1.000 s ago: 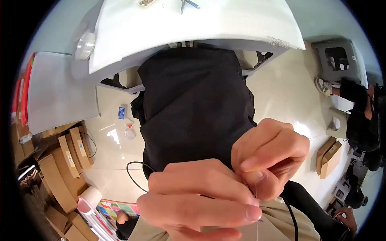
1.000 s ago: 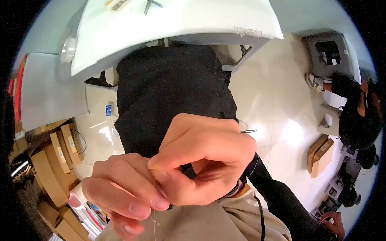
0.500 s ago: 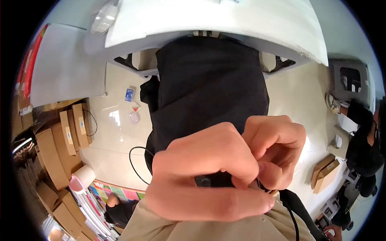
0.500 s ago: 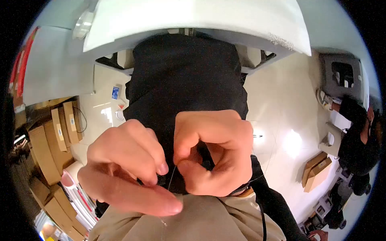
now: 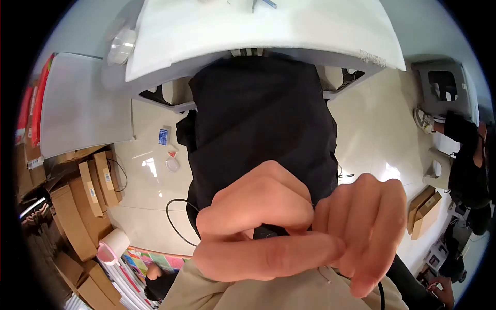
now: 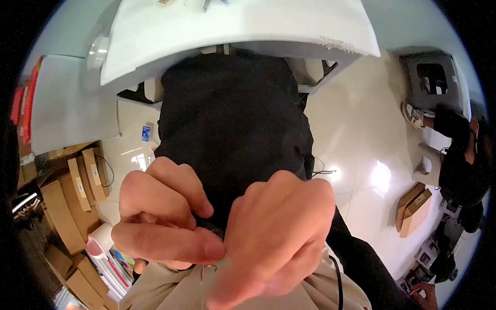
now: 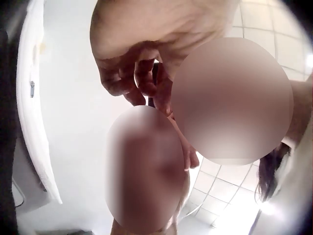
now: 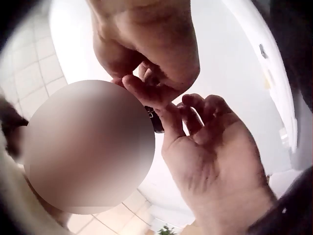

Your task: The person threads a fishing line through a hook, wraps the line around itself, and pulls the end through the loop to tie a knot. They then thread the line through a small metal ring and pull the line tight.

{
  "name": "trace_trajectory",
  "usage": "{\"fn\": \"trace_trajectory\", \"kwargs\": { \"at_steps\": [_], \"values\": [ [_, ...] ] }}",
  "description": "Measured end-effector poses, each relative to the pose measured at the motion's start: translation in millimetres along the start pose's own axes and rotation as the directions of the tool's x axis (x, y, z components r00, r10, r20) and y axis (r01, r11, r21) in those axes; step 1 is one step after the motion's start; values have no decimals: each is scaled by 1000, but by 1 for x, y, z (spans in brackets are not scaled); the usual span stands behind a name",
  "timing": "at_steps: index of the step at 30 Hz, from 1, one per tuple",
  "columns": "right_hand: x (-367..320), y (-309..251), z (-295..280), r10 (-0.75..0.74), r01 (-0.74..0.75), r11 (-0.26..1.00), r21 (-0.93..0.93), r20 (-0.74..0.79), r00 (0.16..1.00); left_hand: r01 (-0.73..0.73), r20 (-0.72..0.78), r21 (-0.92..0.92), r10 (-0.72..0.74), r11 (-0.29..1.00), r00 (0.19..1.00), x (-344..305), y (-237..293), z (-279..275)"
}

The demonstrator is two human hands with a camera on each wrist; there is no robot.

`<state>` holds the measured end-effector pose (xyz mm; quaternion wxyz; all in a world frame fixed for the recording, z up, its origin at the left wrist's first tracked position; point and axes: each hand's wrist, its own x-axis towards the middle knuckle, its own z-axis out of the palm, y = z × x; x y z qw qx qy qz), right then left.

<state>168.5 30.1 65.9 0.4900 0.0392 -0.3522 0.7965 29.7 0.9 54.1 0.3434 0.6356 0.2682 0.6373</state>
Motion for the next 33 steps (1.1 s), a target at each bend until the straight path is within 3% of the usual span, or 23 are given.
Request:
{"fn": "trace_trajectory", "kwargs": {
  "at_steps": [2,4,8,10,17,20,21,24,28,31,33],
  "values": [
    [-2,2,5,-85,54,966,-254,-112,990,2,-21,11,-1,1000,1000,0,1,-1],
    [-2,6,2,-152,97,890,-446,-87,985,18,-78,-11,-18,1000,997,-1,1,2],
    [1,5,-7,-168,144,790,-596,14,986,87,-176,55,-76,995,981,-2,5,8],
    [1,10,-6,-258,196,704,-683,11,966,132,-206,96,-110,987,972,0,8,10],
    [2,15,-13,-345,228,613,-757,4,939,166,-155,-4,-164,986,974,-1,7,-10],
    [2,20,-17,-361,231,616,-753,-8,933,169,-69,-55,-173,984,983,-2,5,-11],
    [3,23,-18,-369,234,616,-752,-12,930,205,73,1,-205,979,976,4,7,-17],
    [3,23,-21,-309,206,707,-676,-33,951,179,-9,-3,-179,984,984,2,3,-3],
    [2,28,-18,-359,206,683,-701,-76,930,98,16,-87,-97,991,995,-1,1,-5],
    [2,32,-11,-413,179,738,-651,-225,883,129,-36,-103,-134,986,990,-3,10,-3],
    [0,33,-7,-418,163,779,-605,-309,854,152,-252,-229,-209,962,945,-6,17,1]
  ]
}}
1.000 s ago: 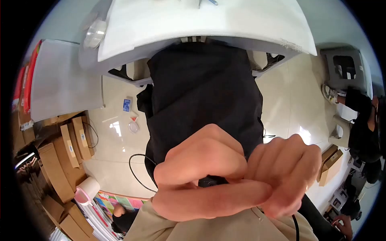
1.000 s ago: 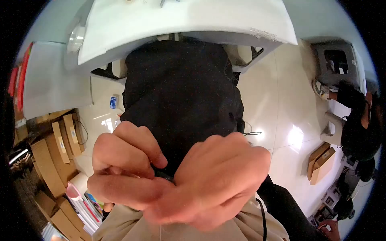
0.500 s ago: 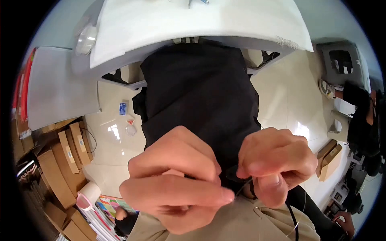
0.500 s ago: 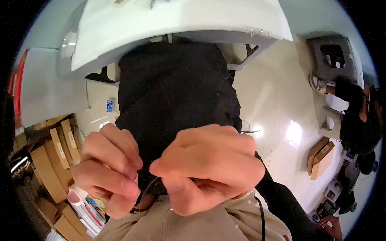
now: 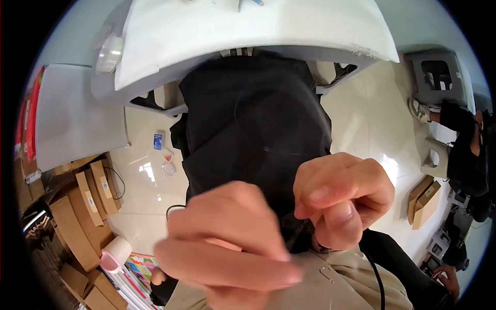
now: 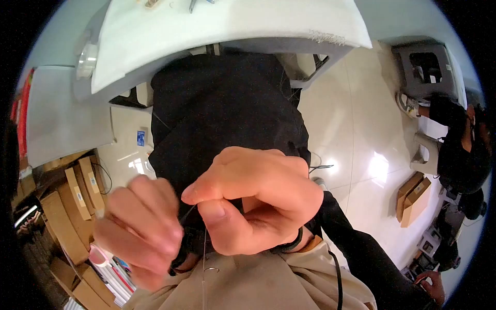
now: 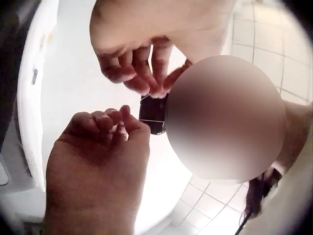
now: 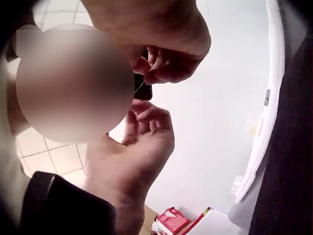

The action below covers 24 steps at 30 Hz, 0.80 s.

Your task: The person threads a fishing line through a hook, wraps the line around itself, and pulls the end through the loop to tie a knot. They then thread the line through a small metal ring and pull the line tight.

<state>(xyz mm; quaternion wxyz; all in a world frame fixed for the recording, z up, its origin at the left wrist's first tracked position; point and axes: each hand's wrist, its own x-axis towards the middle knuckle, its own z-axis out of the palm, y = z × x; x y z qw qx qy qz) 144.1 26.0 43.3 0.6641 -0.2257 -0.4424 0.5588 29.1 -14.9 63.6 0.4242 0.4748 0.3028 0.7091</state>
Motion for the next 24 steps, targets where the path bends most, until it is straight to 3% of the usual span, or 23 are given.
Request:
{"fn": "trace_trajectory", "kwargs": {
  "at_steps": [1,2,3,5,6,8,9,10,11,12,13,14,15,18,21,22,24],
  "values": [
    [-1,-1,0,11,-10,1000,8,-6,1000,18,-113,-62,-25,998,993,-1,1,1],
    [-1,-1,-1,20,-20,1000,17,-13,1000,-76,-132,-122,60,990,989,2,-3,-4],
    [0,-1,-1,8,-8,1000,17,-7,1000,-17,-113,-122,3,992,994,3,4,-14],
    [2,-1,-3,-5,5,1000,13,6,1000,12,192,-90,5,996,981,3,12,-29],
    [3,-1,-5,-5,5,1000,9,15,1000,41,350,-51,-21,998,936,4,17,-34],
    [4,-2,-10,14,-14,1000,-1,20,1000,164,656,110,-195,980,729,13,32,-33],
    [4,-2,-12,18,-18,1000,-1,12,1000,97,382,91,-125,991,915,4,33,-28],
    [5,0,-9,13,-13,1000,10,-11,1000,30,63,98,-36,995,997,-10,32,-18],
    [6,-1,-9,24,-24,1000,-18,1,1000,-33,-263,128,66,991,963,-17,32,-14],
    [6,-1,-9,35,-35,998,-46,13,999,-187,-541,49,184,981,820,-9,34,-17],
    [8,-5,-12,64,-57,992,-114,58,996,-147,-448,-18,124,989,885,-5,48,-38],
    [9,-4,-12,66,-55,988,-144,73,995,-196,-581,295,338,935,740,-9,46,-36],
    [10,-4,-12,69,-53,984,-173,89,994,-160,-614,582,559,798,558,-13,44,-31],
    [12,3,-9,35,-22,986,-168,75,997,-338,-410,437,519,833,750,-20,56,-19],
    [12,3,-7,45,-31,980,-196,71,996,-371,-458,487,593,791,663,-36,76,-37],
    [12,3,-5,42,-30,980,-198,58,997,-378,-411,545,631,748,657,-38,71,-21],
    [13,3,-2,26,-22,988,-150,27,999,-523,-172,452,646,723,744,-43,51,-5]
  ]
}}
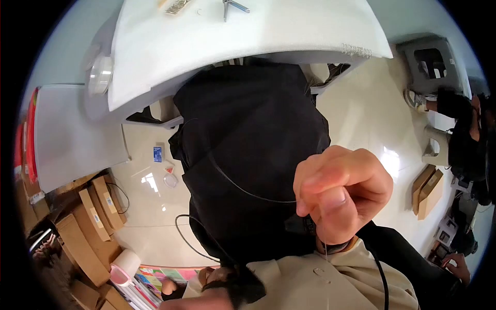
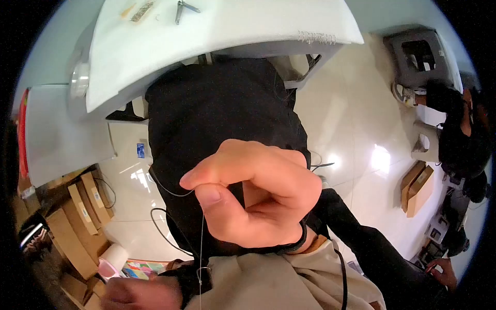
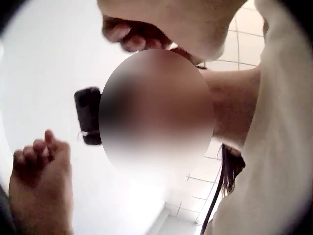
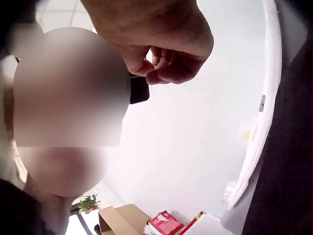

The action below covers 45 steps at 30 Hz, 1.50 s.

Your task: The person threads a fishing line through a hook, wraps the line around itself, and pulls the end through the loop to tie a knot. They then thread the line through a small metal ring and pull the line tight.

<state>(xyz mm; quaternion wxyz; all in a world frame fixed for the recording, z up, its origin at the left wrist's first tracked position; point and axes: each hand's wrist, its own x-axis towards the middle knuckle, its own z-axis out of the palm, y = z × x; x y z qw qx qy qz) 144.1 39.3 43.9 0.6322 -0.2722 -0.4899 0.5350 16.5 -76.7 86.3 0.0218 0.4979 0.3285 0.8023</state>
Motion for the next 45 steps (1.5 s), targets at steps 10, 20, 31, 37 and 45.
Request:
{"fn": "trace_trajectory", "kwargs": {
  "at_steps": [10,20,31,37,45],
  "values": [
    [-11,-11,-1,-23,23,997,74,-8,1000,187,458,-188,-83,964,885,4,-43,45],
    [-8,-7,0,0,0,1000,-18,1,1000,416,563,-26,-331,909,758,8,-40,45],
    [-9,-3,1,-24,24,1000,15,-2,1000,663,585,-135,-480,737,654,6,-50,36],
    [-9,-3,1,-46,46,999,3,-6,999,757,629,-354,-459,549,627,-6,-60,38],
    [-7,-3,-2,-26,26,1000,-2,-18,1000,705,649,-279,-413,652,639,-4,-56,45]
  ]
}}
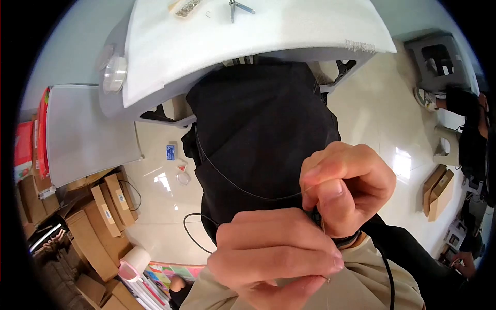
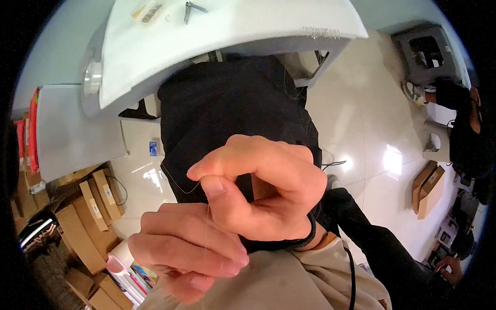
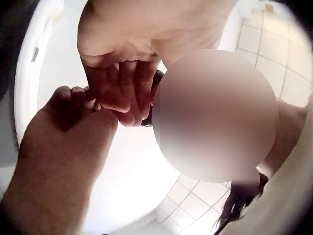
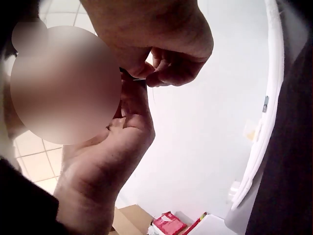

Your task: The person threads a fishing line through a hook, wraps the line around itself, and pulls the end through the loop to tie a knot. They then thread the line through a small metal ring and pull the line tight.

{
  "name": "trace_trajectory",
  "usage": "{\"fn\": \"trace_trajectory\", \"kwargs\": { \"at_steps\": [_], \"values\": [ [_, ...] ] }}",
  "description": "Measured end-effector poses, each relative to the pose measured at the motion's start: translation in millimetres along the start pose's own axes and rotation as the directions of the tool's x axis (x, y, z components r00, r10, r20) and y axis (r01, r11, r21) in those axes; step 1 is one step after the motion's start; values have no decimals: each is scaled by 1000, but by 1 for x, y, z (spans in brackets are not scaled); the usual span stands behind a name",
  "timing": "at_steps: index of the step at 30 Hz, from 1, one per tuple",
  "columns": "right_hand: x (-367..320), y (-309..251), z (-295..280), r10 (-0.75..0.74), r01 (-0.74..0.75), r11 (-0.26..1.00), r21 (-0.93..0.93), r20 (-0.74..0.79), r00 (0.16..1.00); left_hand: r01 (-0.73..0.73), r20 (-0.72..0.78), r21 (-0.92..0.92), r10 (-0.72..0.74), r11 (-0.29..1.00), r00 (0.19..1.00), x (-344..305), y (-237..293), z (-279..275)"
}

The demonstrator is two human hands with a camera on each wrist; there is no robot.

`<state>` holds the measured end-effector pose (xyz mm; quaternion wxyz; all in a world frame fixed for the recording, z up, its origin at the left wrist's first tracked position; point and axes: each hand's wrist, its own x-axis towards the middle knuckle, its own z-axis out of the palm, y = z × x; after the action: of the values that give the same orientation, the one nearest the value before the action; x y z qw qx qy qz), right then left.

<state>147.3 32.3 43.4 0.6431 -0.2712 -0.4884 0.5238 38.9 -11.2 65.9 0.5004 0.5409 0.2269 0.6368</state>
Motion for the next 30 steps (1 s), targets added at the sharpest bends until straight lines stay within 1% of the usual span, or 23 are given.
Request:
{"fn": "trace_trajectory", "kwargs": {
  "at_steps": [1,2,3,5,9,11,12,13,16,19,22,25,28,30],
  "values": [
    [0,0,0,5,-5,1000,5,-6,1000,-12,-7,64,12,998,1000,1,0,1],
    [1,0,-2,8,-8,1000,9,-3,1000,-159,-35,102,163,982,986,4,-6,2],
    [0,-2,-2,12,-12,1000,11,-5,1000,-300,-56,142,311,943,949,7,-17,4],
    [1,-4,-3,16,-16,1000,13,-12,1000,-446,-86,224,473,867,877,11,-23,9],
    [2,-7,-8,11,-11,1000,1,-16,1000,-493,-85,334,546,804,833,14,-21,16],
    [1,-8,-9,15,-15,1000,9,-20,1000,-367,-17,366,400,856,916,10,-11,15],
    [1,-8,-9,10,-10,1000,7,-22,1000,-231,36,390,236,891,971,5,5,12],
    [1,-8,-9,6,-6,1000,5,-25,1000,-96,83,422,66,902,994,3,14,11],
    [1,-7,-7,-5,4,1000,-30,-27,1000,-97,84,444,66,891,994,4,15,10],
    [2,-8,-7,11,-13,999,-51,-34,999,-108,57,406,93,907,994,2,14,10],
    [0,-6,-3,-3,-1,999,-52,-62,998,-34,-24,401,48,916,999,0,18,15],
    [-1,-4,-4,-26,22,994,-108,-31,999,16,-54,369,4,929,999,-1,22,16],
    [-1,-2,-4,-24,23,989,-149,-3,1000,11,2,321,-13,947,1000,1,25,11],
    [0,0,-1,-15,14,988,-151,-7,1000,14,-90,288,13,958,996,-1,24,16]
  ]
}}
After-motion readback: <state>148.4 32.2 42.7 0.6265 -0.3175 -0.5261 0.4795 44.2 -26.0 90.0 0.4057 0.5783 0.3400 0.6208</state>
